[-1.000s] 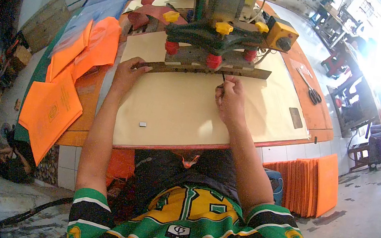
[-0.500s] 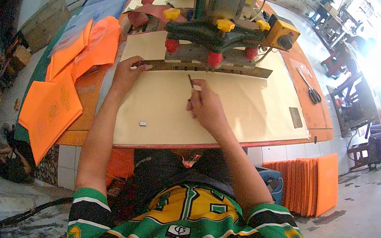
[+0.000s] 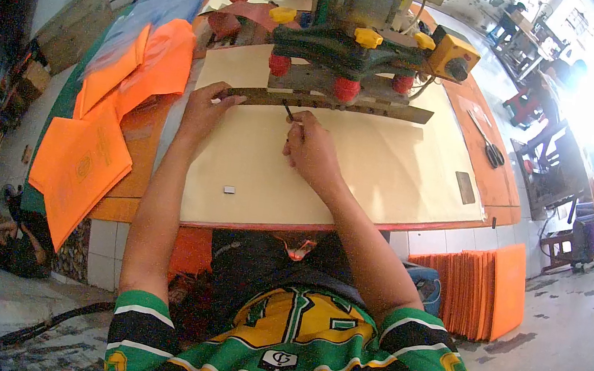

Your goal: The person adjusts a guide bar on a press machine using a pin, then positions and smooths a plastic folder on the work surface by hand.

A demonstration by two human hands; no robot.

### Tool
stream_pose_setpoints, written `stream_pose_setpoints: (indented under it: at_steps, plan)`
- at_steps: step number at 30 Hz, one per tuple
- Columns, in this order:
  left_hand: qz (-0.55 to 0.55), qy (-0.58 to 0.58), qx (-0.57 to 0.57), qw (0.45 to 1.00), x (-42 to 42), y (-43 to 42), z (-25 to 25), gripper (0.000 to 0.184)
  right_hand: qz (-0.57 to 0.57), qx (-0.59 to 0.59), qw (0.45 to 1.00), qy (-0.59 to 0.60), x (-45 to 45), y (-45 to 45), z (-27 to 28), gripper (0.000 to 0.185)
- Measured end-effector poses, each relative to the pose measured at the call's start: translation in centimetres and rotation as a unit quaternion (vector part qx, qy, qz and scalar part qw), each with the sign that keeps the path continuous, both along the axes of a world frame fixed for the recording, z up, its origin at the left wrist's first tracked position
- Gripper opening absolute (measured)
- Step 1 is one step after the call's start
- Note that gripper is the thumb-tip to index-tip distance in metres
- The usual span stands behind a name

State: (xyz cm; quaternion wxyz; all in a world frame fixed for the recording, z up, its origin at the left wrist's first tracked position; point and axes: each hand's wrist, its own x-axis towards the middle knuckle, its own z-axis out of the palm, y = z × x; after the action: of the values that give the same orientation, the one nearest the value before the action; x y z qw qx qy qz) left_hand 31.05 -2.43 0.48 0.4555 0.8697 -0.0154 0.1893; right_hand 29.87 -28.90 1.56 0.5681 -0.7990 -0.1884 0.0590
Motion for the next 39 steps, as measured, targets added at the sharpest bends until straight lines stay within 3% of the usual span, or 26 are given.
stream_pose_setpoints:
  at_steps: [6, 8, 9, 11, 12, 14, 15, 16, 17, 19, 21, 23, 25, 26, 27, 28, 29, 30, 32, 33, 35, 39]
  plan:
    - [0.029, -0.004, 0.006, 1.000, -0.3, -0.4, 0.4, 0.032, -0.025, 0.023, 0.998, 0.054, -0.8, 1.6, 0.7, 0.024]
    - [0.036, 0.004, 0.004, 0.999, -0.3, -0.5, 0.4, 0.032, -0.012, 0.206, 0.956, 0.207, -0.9, 2.3, -0.1, 0.024]
    - [0.030, -0.001, -0.011, 0.999, -0.2, -0.4, 0.3, 0.032, -0.012, 0.208, 0.956, 0.207, -0.6, 2.3, -0.3, 0.024]
    - [0.024, -0.006, -0.025, 0.999, 0.0, -0.1, 0.0, 0.032, 0.045, 0.418, 0.805, 0.419, 0.3, 2.2, -0.6, 0.022]
    - [0.029, 0.000, -0.027, 0.999, 0.0, -0.1, 0.0, 0.032, 0.045, 0.419, 0.804, 0.420, 0.6, 2.1, -0.4, 0.022]
    - [0.031, 0.005, -0.029, 0.999, 0.1, -0.2, -0.1, 0.031, 0.104, 0.534, 0.649, 0.532, 1.0, 1.6, -0.1, 0.020]
    - [0.048, -0.075, -0.007, 0.996, 0.3, -0.3, -0.1, 0.032, 0.103, 0.536, 0.648, 0.531, 1.1, 1.3, -0.2, 0.020]
    - [0.065, -0.155, 0.016, 0.986, 0.5, -0.3, 0.0, 0.032, 0.120, 0.557, 0.613, 0.548, 1.3, 1.1, -0.4, 0.019]
    - [0.065, -0.156, 0.017, 0.986, 0.5, -0.3, 0.1, 0.032, 0.136, 0.576, 0.575, 0.565, 1.5, 0.9, -0.5, 0.019]
    - [0.131, -0.168, 0.024, 0.977, 0.2, -0.3, 0.4, 0.032, 0.141, 0.571, 0.572, 0.572, 2.0, 0.5, -0.5, 0.019]
    - [0.080, -0.136, -0.008, 0.987, -0.4, -0.8, 0.4, 0.031, 0.145, 0.567, 0.568, 0.579, 2.0, 0.5, -0.5, 0.019]
    - [0.025, -0.103, -0.038, 0.994, -1.0, -1.6, 0.5, 0.031, 0.073, 0.410, 0.790, 0.450, 1.7, 1.0, 0.0, 0.019]
    - [-0.119, 0.035, -0.005, 0.992, -1.0, -2.5, 0.6, 0.032, 0.074, 0.406, 0.796, 0.443, 1.7, 1.0, -0.2, 0.019]
    - [-0.120, 0.035, -0.004, 0.992, -0.7, -2.9, 0.4, 0.032, 0.078, 0.397, 0.802, 0.440, 1.7, 1.0, -0.3, 0.019]
    - [-0.164, 0.073, -0.060, 0.982, -0.4, -3.3, 0.3, 0.034, 0.079, 0.398, 0.801, 0.440, 1.7, 1.1, -0.5, 0.019]
    - [-0.205, 0.111, -0.115, 0.966, -0.2, -3.5, 0.2, 0.036, 0.108, 0.444, 0.757, 0.467, 1.7, 1.2, -0.8, 0.018]
    - [-0.219, 0.128, -0.101, 0.962, 0.1, -3.7, 0.2, 0.039, 0.136, 0.488, 0.708, 0.493, 1.7, 1.3, -1.1, 0.017]
    - [-0.218, 0.132, -0.097, 0.962, 0.1, -4.0, 0.2, 0.039, 0.137, 0.491, 0.704, 0.494, 1.9, 1.4, -1.5, 0.017]
    - [-0.198, 0.192, -0.169, 0.946, 0.3, -4.6, 0.3, 0.037, 0.187, 0.598, 0.533, 0.568, 2.6, 1.6, -2.2, 0.016]
    - [-0.198, 0.197, -0.164, 0.946, 0.2, -5.0, 0.8, 0.037, 0.187, 0.603, 0.528, 0.568, 2.4, 1.8, -2.4, 0.016]
    - [-0.199, 0.257, -0.302, 0.896, 0.1, -5.7, 2.1, 0.033, 0.194, 0.590, 0.583, 0.524, 2.3, 2.0, -2.6, 0.016]
    - [-0.194, 0.257, -0.347, 0.881, 1.2, -6.1, 0.2, 0.029, 0.185, 0.563, 0.628, 0.505, 2.1, 1.5, -2.4, 0.019]
